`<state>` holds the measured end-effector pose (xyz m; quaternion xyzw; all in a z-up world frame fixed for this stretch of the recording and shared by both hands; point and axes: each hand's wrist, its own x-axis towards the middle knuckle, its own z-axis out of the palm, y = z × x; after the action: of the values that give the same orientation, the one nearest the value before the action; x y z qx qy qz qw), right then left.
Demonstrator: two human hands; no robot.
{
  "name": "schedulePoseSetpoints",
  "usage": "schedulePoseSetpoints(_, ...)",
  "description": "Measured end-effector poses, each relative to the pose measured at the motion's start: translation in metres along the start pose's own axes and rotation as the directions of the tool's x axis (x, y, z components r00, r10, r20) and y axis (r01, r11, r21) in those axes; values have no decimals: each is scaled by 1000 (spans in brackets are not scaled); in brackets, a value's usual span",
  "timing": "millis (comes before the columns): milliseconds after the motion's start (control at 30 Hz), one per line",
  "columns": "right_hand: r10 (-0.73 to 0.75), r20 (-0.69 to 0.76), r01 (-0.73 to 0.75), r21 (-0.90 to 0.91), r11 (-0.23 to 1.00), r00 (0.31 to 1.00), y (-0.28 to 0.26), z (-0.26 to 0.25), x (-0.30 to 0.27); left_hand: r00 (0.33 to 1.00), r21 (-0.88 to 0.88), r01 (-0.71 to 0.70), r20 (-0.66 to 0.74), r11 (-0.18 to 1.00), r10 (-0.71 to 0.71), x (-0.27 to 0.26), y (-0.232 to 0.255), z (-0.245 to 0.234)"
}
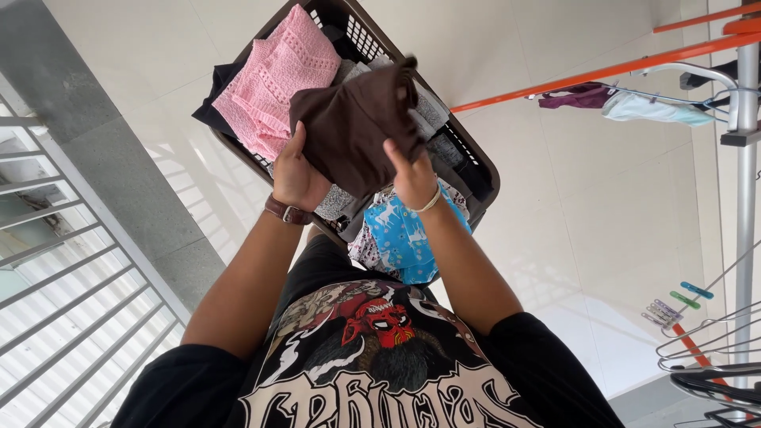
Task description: Folding dry laundry and organizing clothes hangers into a basket from a drying rack.
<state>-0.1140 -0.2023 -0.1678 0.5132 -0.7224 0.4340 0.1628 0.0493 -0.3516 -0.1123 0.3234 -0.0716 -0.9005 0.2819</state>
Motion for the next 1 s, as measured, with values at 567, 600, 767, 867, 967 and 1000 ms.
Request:
schedulePoseSetpoints(567, -290, 779, -301, 513, 804, 555, -84, 11, 98, 991, 310, 58, -136, 949, -16, -25, 38, 10)
schedulePoseSetpoints(600, -290, 781, -301, 512, 804, 552, -82, 19, 95, 990, 307, 58, -137, 950, -16, -22, 41, 0)
schedulePoseSetpoints(767, 236, 839, -871, 477, 116, 491, -64, 53, 93, 907, 807, 140, 127, 573, -400, 7, 86, -36)
schedulePoseSetpoints(867, 324, 863, -828, 171, 534, 387, -62, 70, 112, 800, 927, 139, 102, 348, -591, 11, 115, -19)
schedulePoseSetpoints(967, 310, 887, -855, 156, 495, 342, -59, 86, 126, 790, 996, 74, -24, 56, -612, 15, 152, 4)
schedulePoseSetpoints(1000, 305, 889, -854, 157, 496, 341, -58, 95, 130, 793, 995, 76, -25, 58, -608, 16, 164, 3)
